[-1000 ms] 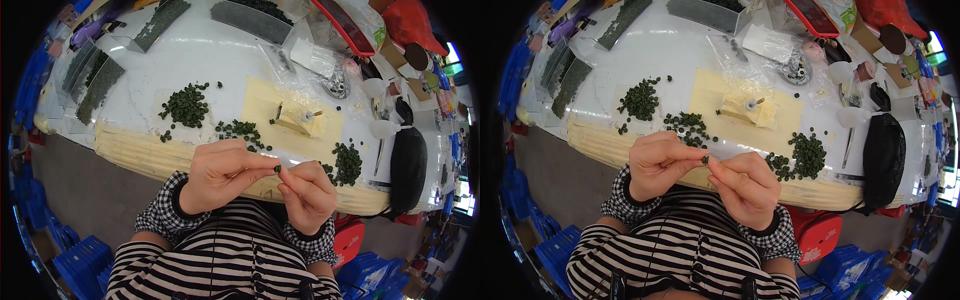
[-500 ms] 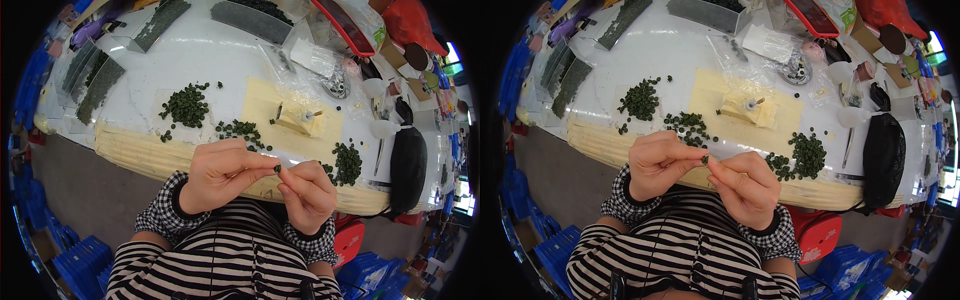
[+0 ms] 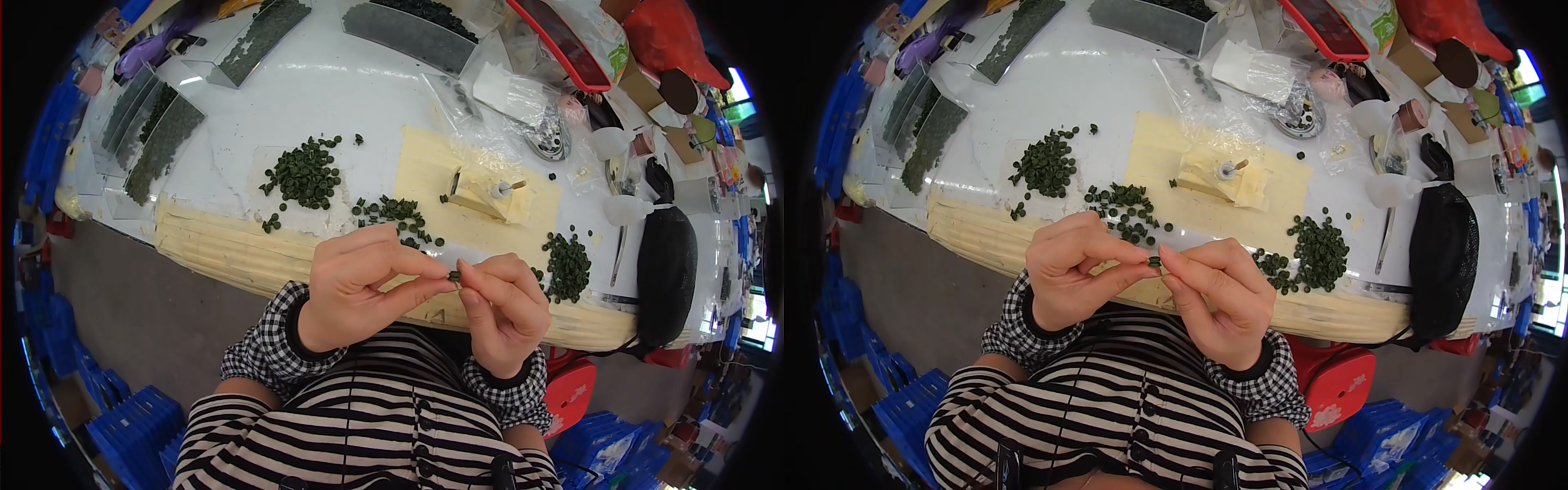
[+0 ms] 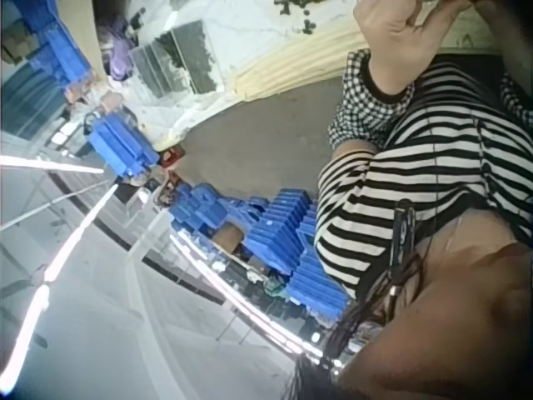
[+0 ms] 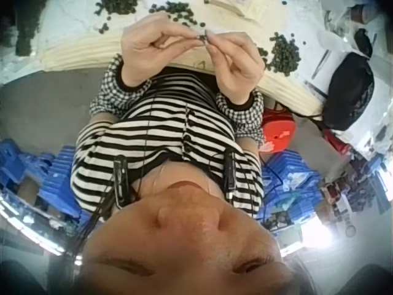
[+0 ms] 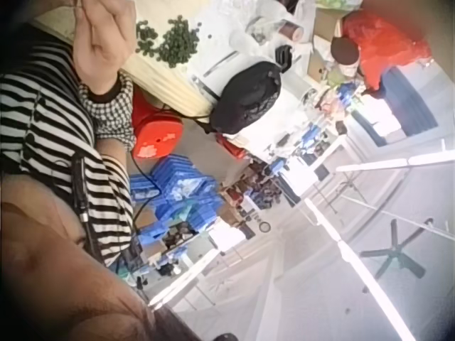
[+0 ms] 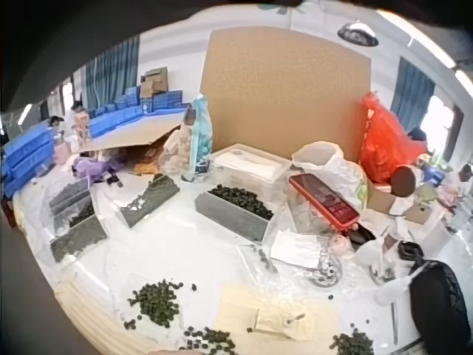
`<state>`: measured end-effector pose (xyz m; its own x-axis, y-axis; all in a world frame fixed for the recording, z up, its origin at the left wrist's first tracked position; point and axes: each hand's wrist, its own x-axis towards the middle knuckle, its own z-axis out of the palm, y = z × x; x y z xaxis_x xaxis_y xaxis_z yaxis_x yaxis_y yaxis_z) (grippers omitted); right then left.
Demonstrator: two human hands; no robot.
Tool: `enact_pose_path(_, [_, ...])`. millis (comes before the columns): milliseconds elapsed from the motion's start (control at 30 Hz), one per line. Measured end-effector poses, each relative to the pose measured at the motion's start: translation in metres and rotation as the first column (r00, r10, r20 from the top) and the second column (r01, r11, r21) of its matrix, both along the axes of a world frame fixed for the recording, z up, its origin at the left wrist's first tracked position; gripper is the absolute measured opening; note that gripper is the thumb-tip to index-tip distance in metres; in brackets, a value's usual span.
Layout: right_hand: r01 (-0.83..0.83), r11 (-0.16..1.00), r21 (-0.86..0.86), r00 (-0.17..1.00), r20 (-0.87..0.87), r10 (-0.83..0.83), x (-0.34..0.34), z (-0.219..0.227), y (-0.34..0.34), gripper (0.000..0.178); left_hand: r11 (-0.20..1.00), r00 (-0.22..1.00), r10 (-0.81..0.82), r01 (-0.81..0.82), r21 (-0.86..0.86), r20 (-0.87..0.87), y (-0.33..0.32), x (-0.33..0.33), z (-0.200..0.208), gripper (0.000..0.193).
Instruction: Assembling small green toy components on a workbench.
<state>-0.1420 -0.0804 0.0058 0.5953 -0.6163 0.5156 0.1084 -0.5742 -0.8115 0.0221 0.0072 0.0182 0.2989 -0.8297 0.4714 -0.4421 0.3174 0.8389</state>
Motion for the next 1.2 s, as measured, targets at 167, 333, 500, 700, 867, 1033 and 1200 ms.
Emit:
enact_pose_path(167, [-0.003, 1.0, -0.002, 1.0, 0.005, 0.003, 0.0, 0.0, 0.0, 0.032, 1.0, 1.0, 0.0, 0.0, -0.003, -0.005, 0.0, 0.0, -0.001, 0.019])
enact_pose_path(333, [-0.007, 1.0, -0.005, 1.0, 0.011, 0.007, 0.0, -0.002, -0.001, 0.032, 1.0, 1.0, -0.007, 0.007, 0.0, 0.0, 0.0, 0.001, -0.002, 0.019])
enact_pose_path(500, [-0.02, 0.999, 0.047, 0.999, -0.032, 0.021, -0.003, 0.001, 0.002, 0.023, 1.0, 1.0, -0.01, 0.01, 0.004, -0.002, 0.0, 0.001, -0.001, 0.019])
enact_pose_path(700, [-0.008, 1.0, -0.019, 1.0, 0.017, 0.008, -0.002, -0.002, 0.0, 0.033, 1.0, 1.0, 0.008, -0.008, 0.023, 0.003, 0.0, 0.0, -0.001, 0.023])
enact_pose_path(867, [0.006, 0.998, -0.069, 1.0, 0.015, -0.005, -0.001, -0.001, 0.0, 0.035, 0.999, 1.0, 0.025, -0.025, -0.027, 0.006, -0.002, -0.002, -0.005, 0.023])
enact_pose_path(1033, [0.029, 0.993, -0.116, 1.0, 0.011, -0.028, 0.0, 0.001, 0.0, 0.035, 0.998, 0.995, -0.003, 0.009, 0.064, -0.096, -0.001, -0.002, -0.004, 0.021])
enact_pose_path(1200, [0.041, 0.988, -0.148, 0.999, 0.013, -0.04, 0.001, 0.004, 0.001, 0.034, 0.98, 0.908, -0.096, 0.158, 0.12, -0.407, -0.001, -0.002, -0.011, 0.019])
